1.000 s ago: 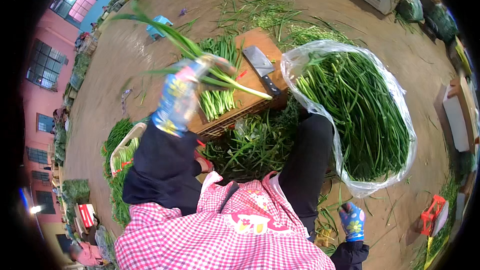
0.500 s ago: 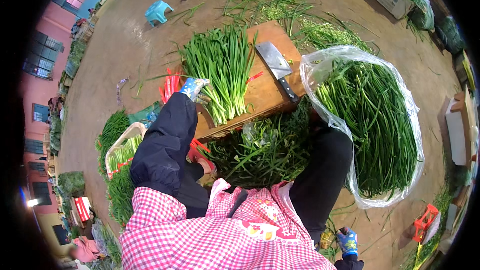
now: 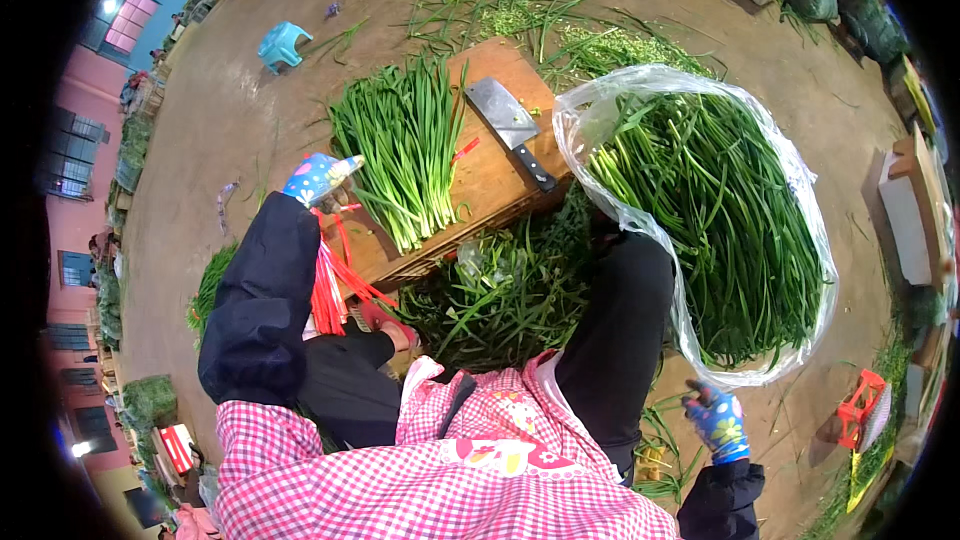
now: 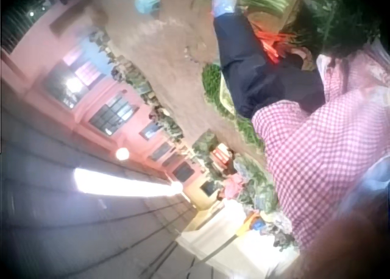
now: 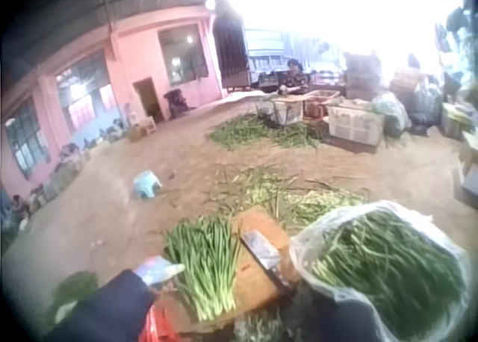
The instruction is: The person gathers green onions from a large bag, aligns them into bundles, and secures them with red rubber bands. The person places the finished bundles on a wooden board next to a cleaver.
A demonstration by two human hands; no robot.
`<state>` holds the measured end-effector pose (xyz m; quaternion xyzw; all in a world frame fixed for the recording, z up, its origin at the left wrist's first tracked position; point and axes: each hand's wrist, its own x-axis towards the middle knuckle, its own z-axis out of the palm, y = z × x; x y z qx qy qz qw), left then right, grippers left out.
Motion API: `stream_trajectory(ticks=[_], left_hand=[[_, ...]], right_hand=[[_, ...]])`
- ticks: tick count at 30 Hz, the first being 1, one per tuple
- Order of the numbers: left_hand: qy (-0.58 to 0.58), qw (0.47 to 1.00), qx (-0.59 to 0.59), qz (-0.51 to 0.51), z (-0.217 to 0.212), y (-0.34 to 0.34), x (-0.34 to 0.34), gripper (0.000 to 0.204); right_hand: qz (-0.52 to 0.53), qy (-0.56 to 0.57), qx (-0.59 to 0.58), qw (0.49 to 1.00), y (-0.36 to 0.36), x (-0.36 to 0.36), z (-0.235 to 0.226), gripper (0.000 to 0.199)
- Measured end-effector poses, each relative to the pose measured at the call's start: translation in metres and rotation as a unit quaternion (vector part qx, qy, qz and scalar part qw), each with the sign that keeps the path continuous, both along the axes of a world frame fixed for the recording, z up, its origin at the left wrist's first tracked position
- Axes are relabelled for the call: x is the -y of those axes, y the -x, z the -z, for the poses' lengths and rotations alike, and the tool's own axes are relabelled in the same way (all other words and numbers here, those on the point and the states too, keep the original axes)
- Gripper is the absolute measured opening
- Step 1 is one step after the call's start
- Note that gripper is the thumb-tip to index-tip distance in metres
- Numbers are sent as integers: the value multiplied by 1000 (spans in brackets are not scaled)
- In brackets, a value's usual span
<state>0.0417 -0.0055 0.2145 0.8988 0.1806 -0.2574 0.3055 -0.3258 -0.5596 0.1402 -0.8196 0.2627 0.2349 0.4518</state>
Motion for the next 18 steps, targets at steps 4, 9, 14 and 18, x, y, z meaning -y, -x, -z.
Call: stream_trajectory(ticks=[4,9,14,18], left_hand=[[80,994,55,49,1,-3,7,48],[384,919,-58,-69,24,-3,33,24],[470,882,17,13,-28,40,207,44],[667,735,-123,-17,4,44,291,46]], right_hand=[[9,20,80,997,-36,-8,-33,26],[-5,19,245,969,-83,10,-42,28],[-37,204,400,893,-126,45,-52,58],[-82,345,407,842,-197,53,-57,88]])
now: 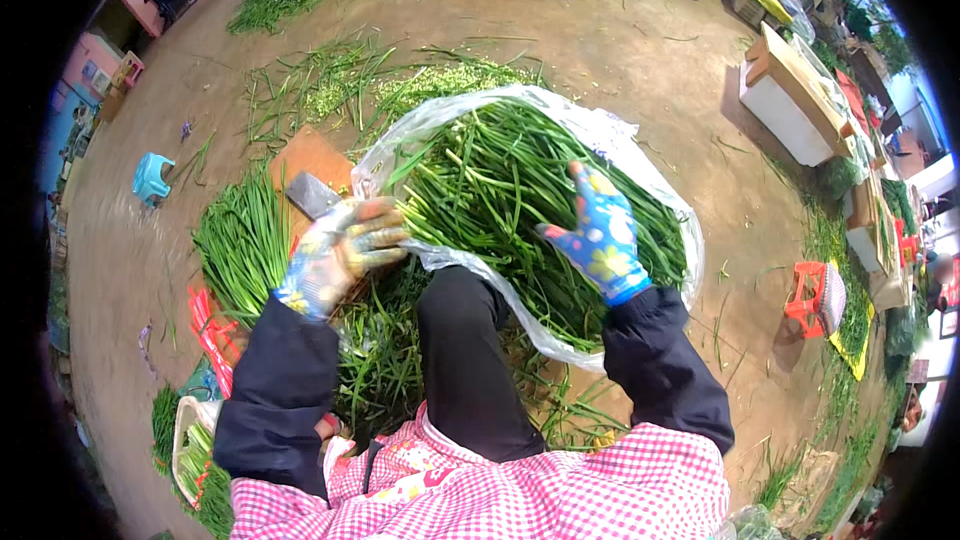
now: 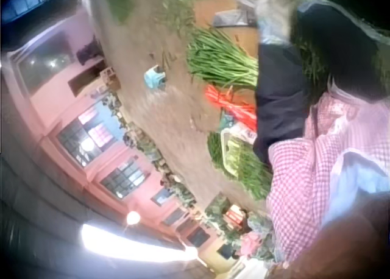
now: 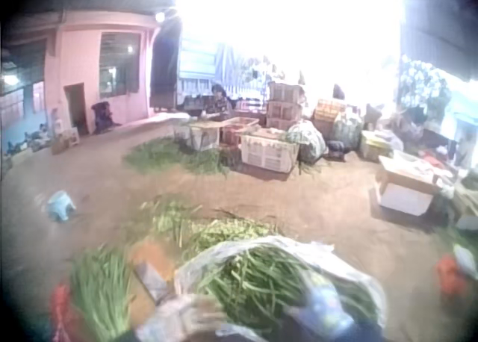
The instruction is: The person gathers green onions from a large bag, aligns them into bundles, and secures them with red rubber bands. The person places the finished bundles on a wooden board next to a cleaver.
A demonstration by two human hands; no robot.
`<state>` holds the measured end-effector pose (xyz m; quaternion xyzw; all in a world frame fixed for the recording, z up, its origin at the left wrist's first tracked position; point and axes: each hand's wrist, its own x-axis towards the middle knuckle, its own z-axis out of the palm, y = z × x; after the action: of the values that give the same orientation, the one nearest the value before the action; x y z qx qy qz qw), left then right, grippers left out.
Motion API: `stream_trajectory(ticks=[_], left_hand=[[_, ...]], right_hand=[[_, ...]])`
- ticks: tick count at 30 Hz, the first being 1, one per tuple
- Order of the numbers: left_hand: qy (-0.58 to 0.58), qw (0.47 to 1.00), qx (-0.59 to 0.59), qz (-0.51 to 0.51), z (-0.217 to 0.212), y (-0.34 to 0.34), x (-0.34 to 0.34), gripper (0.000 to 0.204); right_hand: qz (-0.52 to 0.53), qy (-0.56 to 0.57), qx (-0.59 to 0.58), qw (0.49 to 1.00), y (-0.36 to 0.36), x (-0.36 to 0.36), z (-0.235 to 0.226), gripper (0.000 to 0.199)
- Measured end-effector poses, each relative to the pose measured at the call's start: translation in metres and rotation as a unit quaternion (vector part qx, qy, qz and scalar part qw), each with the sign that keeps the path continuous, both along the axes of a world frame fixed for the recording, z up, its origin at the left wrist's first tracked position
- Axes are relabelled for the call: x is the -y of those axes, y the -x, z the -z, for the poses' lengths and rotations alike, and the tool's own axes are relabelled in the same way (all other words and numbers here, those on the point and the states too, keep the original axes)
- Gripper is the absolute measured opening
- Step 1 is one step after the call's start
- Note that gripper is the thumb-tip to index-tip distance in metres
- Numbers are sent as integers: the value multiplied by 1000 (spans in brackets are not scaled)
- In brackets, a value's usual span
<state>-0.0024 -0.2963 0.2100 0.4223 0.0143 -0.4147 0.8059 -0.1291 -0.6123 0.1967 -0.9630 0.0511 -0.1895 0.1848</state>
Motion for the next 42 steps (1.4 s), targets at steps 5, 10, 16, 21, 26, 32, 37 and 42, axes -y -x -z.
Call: stream_trajectory(ticks=[5,10,16,21,26,32,37,42], left_hand=[[117,980,-141,-80,48,19,94,38],[103,953,-216,-188,71,31,137,25],[106,940,-217,-242,103,19,127,34],[96,948,-160,-256,115,17,149,42],[43,949,-150,-273,114,1,182,43],[-40,965,-17,-258,121,9,182,41],[18,944,18,-329,123,36,169,48],[41,934,16,-355,140,34,162,45]], right_hand=[[-17,76,-66,995,-74,-10,43,103],[-3,126,-120,985,-108,0,69,106],[94,-8,-169,981,-138,61,53,95],[87,117,-229,962,-148,32,50,94],[50,145,-185,971,-133,23,53,83],[-4,118,-67,991,-82,-5,49,89],[-84,112,-45,989,-43,-32,48,83],[-80,131,-96,983,-27,-43,47,81]])
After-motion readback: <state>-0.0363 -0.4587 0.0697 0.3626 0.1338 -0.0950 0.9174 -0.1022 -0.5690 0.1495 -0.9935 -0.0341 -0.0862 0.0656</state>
